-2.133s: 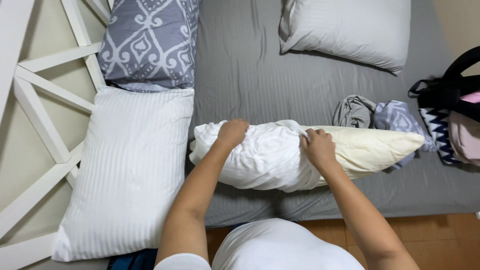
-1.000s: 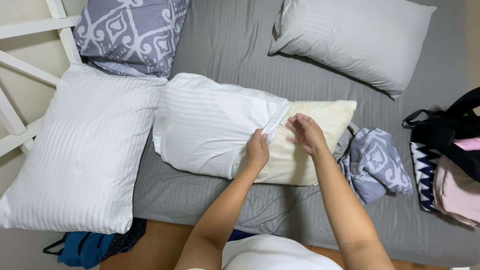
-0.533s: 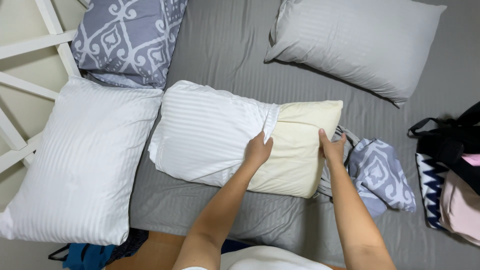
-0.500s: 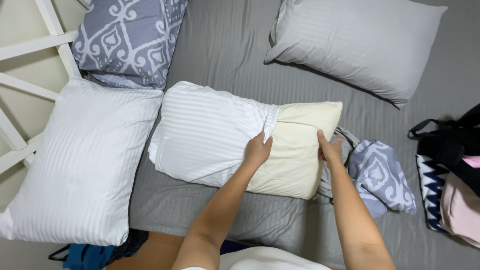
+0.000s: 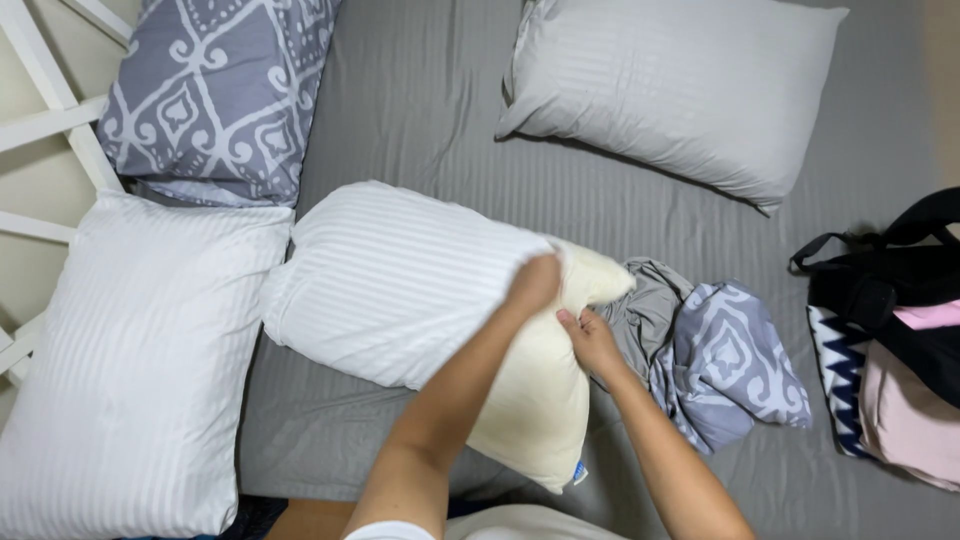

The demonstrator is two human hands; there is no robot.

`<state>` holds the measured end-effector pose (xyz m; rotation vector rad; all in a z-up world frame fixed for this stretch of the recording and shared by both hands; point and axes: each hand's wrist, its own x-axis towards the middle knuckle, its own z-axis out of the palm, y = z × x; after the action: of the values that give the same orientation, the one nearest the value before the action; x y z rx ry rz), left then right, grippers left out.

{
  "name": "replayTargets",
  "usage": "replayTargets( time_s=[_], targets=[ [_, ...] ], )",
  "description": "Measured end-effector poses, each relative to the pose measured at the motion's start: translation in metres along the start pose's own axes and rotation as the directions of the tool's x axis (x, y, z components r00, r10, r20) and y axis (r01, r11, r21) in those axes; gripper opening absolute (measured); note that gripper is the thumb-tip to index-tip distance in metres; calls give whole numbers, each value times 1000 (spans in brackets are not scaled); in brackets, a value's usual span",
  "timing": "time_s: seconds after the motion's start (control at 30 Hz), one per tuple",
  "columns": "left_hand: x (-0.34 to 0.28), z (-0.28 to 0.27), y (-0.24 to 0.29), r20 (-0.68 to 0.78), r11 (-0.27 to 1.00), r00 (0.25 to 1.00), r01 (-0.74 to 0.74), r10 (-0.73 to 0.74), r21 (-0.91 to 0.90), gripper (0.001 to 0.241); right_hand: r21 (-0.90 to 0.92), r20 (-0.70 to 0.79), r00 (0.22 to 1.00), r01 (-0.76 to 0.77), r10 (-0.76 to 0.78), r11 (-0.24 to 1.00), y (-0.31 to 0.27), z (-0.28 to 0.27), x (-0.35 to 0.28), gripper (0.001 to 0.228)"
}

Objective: The person places a pillow on the bed, retrieves a white pillowcase from a nearby shelf, and inserts the pillow into the case. They then adjust and smooth the pillowcase to fit the pillow properly.

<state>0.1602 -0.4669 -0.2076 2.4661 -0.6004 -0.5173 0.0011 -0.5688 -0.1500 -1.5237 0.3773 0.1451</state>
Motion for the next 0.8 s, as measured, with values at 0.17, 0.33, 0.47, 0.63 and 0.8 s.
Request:
replayTargets(
  time_s=[0.17, 0.33, 0.47, 0.63, 0.8],
  targets=[
    [-87, -90, 71, -33, 958, 995, -102, 97, -268, 29, -352, -183, 983, -81, 17, 932, 45, -8, 2, 38],
    [-134, -86, 71, -270, 949, 958, -167, 92, -267, 43, -542, -505, 855, -203, -123, 816, 80, -40, 7, 43],
    [-211, -72, 50, -357, 974, 921, -206, 159, -98, 32, -737, -367, 787, 79, -495, 671, 64, -14, -31, 40],
    [-262, -42, -34, -367, 980, 927, -136, 75, -145, 24, -429, -221, 973, -39, -63, 903, 89, 56, -79, 32],
    [-280, -66, -60, -255, 968, 934, 242, -250, -65, 46, -187, 257, 600, -738, 758, 648, 109, 108, -116, 67]
  ],
)
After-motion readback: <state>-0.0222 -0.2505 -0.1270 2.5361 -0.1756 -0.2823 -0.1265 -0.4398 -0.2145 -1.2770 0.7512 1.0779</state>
